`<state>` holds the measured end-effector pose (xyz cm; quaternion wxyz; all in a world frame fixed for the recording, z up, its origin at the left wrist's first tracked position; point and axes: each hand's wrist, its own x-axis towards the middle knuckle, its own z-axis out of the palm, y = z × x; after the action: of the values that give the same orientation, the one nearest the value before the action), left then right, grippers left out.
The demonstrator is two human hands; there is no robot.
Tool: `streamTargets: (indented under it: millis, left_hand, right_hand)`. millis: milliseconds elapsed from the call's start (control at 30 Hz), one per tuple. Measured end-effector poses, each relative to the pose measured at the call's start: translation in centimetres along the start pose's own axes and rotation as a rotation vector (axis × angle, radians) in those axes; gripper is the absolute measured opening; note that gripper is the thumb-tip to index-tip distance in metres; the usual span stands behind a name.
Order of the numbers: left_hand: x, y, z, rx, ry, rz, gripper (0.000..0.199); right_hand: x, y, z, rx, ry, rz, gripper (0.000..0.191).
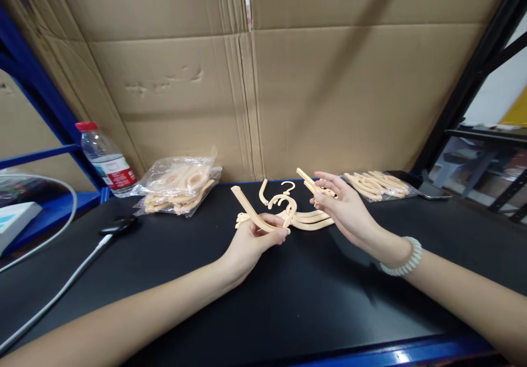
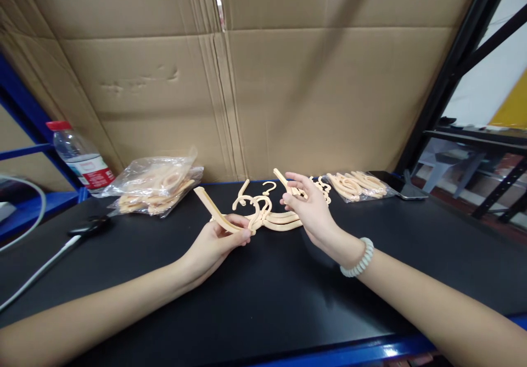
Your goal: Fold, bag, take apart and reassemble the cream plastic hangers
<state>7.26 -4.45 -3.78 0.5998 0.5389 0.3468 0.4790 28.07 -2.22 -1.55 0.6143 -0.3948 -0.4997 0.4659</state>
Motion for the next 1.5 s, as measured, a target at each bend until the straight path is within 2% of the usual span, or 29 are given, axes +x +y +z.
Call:
streamTargets:
  millis: [100, 167, 300, 633, 967, 1267, 1500]
  left_hand:
    - [0.0, 0.0, 0.0, 0.001, -0.005, 0.01, 0.018]
    - [0.0, 0.0, 0.0, 0.003, -0.009, 0.006, 0.018]
    - [0.0, 0.0, 0.0, -0.016, -0.011, -0.021, 0.02]
    - [0.1, 0.5, -0.3, -0.132, -0.155, -0.066, 0.021]
    - [0.1, 0.7, -0.3, -0.076, -0.224, -0.011, 0.016]
    - [-0.3, 0.3, 0.0, -0.026, -0.14, 0.029, 0.017]
    - [-0.6, 0.3, 0.2, -0.054, -0.023, -0.009, 0.025]
  right_hand:
    - [-0.5, 0.0, 0.4, 0.117, -0.023, 0.089, 0.073]
    - [-0.6, 0.2, 0.6, 0.174, -0.119, 0.164, 0.065]
    - [-0.7, 0.7, 0.7, 0.143, -0.363, 0.232, 0.027]
    - [-0.9, 0.7, 1.0, -0.047, -0.579, 0.117, 0.018]
    - [-1.5, 0.1, 1.4, -0.117, -0.63, 0.1, 0.014]
    - [-2.0, -0.1, 1.8, -0.182, -0.579, 0.03, 0.007]
    - [-2.6, 0.4, 2.3, -0.11, -0.523, 0.034, 0.013]
